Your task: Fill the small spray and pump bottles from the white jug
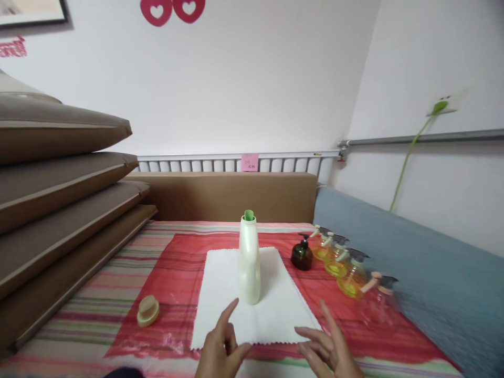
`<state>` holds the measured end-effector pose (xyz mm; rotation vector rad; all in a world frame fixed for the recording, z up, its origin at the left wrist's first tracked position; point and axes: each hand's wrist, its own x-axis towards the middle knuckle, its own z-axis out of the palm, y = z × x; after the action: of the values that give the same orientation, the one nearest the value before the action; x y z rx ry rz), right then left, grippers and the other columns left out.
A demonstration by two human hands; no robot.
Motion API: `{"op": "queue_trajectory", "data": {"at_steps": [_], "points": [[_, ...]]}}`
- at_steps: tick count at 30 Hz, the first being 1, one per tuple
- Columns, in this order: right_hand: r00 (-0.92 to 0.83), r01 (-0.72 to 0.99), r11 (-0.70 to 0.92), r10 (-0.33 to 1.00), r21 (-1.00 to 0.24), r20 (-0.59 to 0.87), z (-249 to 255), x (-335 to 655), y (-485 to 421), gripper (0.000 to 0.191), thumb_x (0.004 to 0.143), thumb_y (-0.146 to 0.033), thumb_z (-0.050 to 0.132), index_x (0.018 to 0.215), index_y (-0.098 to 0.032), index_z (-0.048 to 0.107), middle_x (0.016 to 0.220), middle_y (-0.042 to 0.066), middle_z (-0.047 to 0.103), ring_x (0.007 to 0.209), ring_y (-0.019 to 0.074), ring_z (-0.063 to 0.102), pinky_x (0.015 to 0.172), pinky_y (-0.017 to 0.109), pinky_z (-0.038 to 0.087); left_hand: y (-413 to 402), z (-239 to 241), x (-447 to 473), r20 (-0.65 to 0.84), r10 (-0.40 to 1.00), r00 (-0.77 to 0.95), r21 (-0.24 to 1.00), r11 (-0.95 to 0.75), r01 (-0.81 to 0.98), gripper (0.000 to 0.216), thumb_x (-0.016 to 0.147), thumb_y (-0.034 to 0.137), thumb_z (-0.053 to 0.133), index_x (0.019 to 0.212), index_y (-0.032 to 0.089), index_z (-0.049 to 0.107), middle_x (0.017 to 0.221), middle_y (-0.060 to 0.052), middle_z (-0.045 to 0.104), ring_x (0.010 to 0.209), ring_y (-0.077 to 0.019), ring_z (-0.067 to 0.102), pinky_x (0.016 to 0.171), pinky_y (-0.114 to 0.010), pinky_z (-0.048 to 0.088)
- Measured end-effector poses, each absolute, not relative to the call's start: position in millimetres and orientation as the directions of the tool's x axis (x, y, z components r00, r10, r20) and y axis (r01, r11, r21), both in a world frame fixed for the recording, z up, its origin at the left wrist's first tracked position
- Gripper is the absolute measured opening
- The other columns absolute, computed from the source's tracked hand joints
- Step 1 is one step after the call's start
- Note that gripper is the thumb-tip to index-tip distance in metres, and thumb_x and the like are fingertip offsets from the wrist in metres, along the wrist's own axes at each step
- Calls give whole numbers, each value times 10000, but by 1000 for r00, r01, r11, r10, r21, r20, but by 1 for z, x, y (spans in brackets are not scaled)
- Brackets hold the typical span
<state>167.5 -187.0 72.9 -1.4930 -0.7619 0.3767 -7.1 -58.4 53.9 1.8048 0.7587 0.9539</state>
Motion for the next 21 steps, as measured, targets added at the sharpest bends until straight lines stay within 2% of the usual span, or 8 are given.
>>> {"op": "queue_trajectory", "data": {"at_steps": [2, 5, 7, 9, 15, 18, 21], "points": [[714, 319, 113, 624, -941, 318, 98, 170, -187, 926, 752, -534, 557, 1444, -204, 38, 769, 22, 668, 627, 180, 617, 654, 308, 484, -55, 74, -5, 336, 793, 508, 891, -442, 101, 754, 757, 256, 595, 1416, 192, 235, 518, 112, 341, 469, -93, 342, 528, -209, 333], [688, 487, 125, 555, -864, 468, 133, 175, -183, 875, 783, -434, 567, 1447, -198, 48, 562, -77, 521, 496, 142, 507, 552, 261, 433, -45, 106, -3, 438, 737, 514, 812, -570, 125, 785, 801, 234, 514, 1444, 176, 68, 543, 110, 334, 486, -100, 349, 539, -208, 339], [656, 591, 101, 517, -801, 549, 149, 179, -180, 825, 804, -400, 546, 1446, -184, 75, 506, -105, 423, 443, 129, 435, 498, 237, 394, -37, 127, -2, 476, 722, 502, 765, -621, 169, 773, 810, 219, 474, 1443, 164, 34, 547, 111, 302, 484, -101, 335, 528, -202, 325], [612, 676, 71, 500, -734, 613, 161, 182, -178, 782, 827, -373, 513, 1446, -174, 78, 499, -112, 388, 422, 121, 403, 478, 224, 378, -31, 144, -3, 505, 720, 475, 726, -653, 216, 767, 802, 206, 456, 1442, 153, 38, 541, 114, 268, 472, -102, 323, 511, -197, 306], [500, 827, -4, 462, -562, 732, 178, 186, -170, 677, 851, -284, 427, 1439, -163, 113, 532, -106, 335, 437, 113, 422, 543, 211, 408, -22, 172, -13, 554, 726, 408, 673, -679, 294, 793, 798, 186, 409, 1431, 115, -63, 538, 121, 219, 460, -104, 296, 509, -198, 277], [507, 831, -92, 530, -548, 680, 179, 201, -157, 699, 836, -232, 414, 1445, -192, 75, 533, -101, 344, 456, 130, 444, 537, 220, 386, -7, 168, -16, 528, 744, 409, 670, -661, 338, 797, 783, 167, 404, 1428, 91, -58, 536, 122, 212, 462, -105, 293, 509, -200, 258], [583, 779, -324, 689, -537, 431, 174, 222, -139, 786, 763, -103, 424, 1449, -173, 48, 490, -99, 365, 453, 156, 459, 480, 231, 296, 17, 146, -18, 425, 798, 427, 665, -595, 451, 819, 721, 94, 398, 1426, 58, -16, 504, 129, 236, 449, -107, 300, 492, -210, 219]]}}
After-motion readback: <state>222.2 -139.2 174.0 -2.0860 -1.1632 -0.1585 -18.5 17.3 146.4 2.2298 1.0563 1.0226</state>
